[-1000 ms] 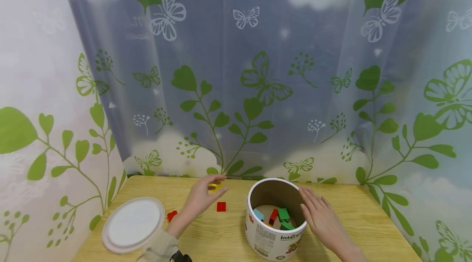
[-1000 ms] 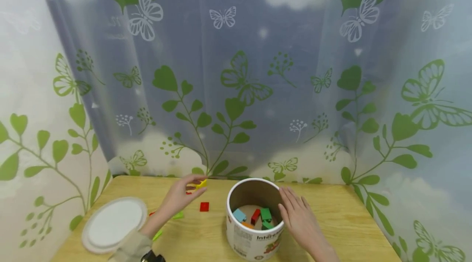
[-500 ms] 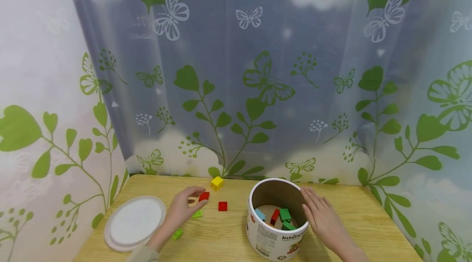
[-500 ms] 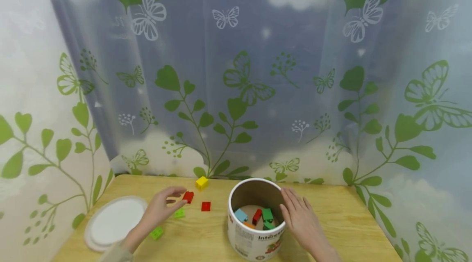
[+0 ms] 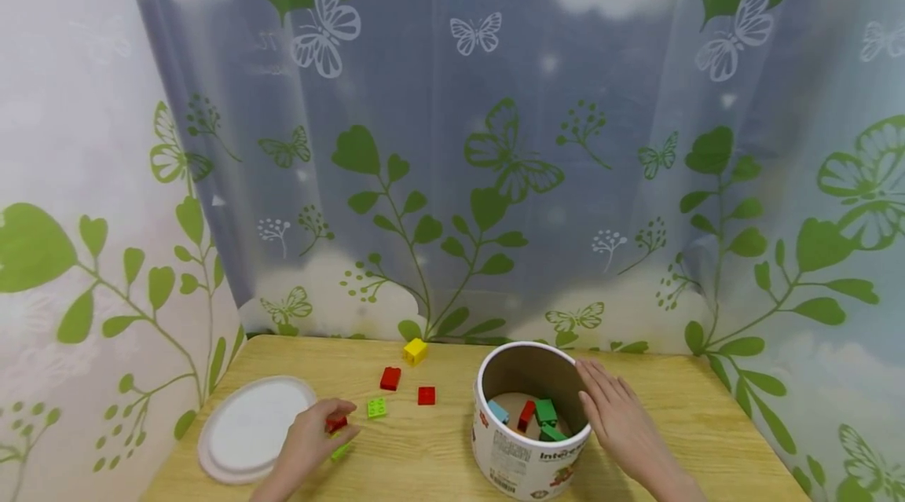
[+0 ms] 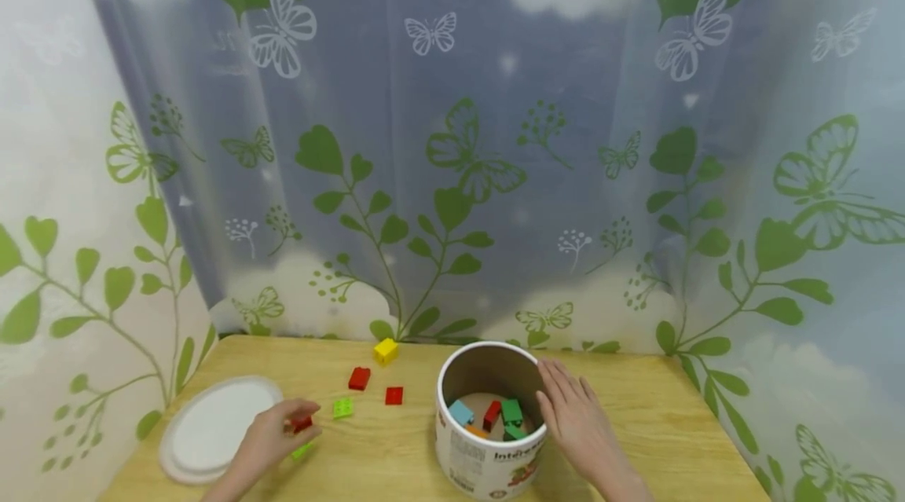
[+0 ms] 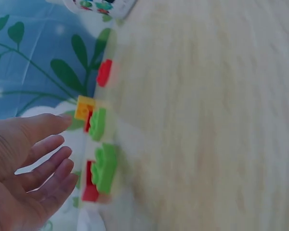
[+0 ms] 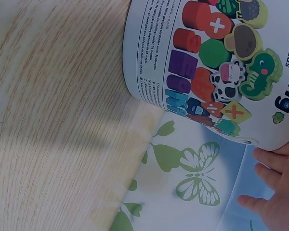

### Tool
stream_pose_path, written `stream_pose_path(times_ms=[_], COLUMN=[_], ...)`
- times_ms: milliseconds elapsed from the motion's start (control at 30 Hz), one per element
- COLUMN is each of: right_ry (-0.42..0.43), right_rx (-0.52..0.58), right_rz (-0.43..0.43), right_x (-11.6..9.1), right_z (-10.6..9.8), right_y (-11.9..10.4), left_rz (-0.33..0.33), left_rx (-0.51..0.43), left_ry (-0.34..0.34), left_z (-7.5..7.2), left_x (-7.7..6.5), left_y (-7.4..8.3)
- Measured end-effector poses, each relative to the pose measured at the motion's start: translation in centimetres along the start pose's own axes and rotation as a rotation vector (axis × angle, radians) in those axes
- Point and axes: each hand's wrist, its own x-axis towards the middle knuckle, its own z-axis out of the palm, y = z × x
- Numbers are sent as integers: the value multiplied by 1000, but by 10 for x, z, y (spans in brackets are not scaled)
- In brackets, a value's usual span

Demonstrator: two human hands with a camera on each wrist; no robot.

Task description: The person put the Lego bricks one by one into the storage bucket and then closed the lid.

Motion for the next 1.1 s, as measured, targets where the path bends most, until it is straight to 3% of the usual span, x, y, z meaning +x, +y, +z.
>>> stream_pose_path(times_ms=[167, 367, 700, 1100], right_ry=[5, 10, -21, -22], right_rx=[3, -4, 2, 4], right_rz=[3, -3, 16, 18], right_x=[1, 2, -1, -1], right_z=[-1, -1, 2, 1], right_y=[-1, 0, 1, 1], left_rz=[-16, -12, 48, 49], left_rx=[50, 108, 73, 74], left_ry=[-13, -51, -98, -144], left_z=[-6, -9, -5, -2], left_x=[-6, -8, -10, -9], left_y=[-14, -18, -23, -21])
